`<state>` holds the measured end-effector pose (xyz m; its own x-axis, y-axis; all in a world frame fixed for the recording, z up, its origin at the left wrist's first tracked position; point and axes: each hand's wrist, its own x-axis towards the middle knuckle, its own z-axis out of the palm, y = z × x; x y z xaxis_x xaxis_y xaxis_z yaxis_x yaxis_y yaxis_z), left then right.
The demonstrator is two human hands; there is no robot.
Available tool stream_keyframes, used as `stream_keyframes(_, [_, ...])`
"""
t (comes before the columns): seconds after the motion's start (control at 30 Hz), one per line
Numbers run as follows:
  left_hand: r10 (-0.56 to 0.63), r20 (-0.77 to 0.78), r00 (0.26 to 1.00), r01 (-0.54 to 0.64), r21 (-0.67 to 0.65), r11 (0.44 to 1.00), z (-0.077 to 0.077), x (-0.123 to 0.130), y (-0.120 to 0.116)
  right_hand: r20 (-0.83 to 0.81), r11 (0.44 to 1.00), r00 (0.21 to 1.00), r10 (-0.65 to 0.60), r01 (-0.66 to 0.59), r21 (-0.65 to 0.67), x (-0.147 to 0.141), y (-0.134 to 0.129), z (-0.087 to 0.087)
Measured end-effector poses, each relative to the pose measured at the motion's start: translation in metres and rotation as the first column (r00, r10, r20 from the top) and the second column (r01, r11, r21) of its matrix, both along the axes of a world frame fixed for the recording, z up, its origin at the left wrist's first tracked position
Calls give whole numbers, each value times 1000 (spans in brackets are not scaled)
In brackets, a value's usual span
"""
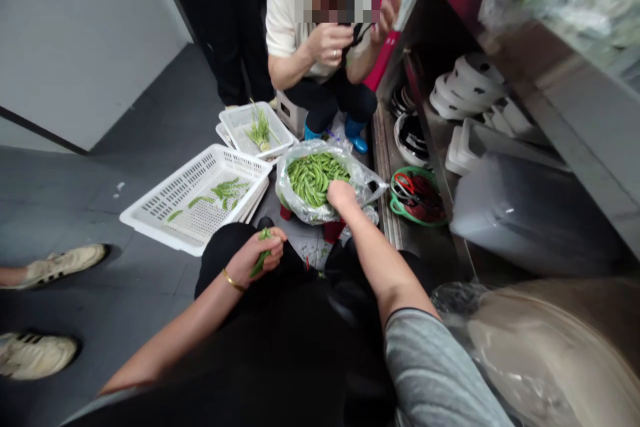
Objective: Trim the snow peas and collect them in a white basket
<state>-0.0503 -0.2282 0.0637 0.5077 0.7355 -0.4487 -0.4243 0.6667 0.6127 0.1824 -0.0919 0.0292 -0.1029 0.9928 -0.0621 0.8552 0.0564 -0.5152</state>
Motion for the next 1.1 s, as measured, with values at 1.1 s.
stream_keyframes(1.1, [299, -192, 935, -260, 207, 943, 27, 16, -19, -327, 841, 825, 461, -288, 459, -38, -161, 81])
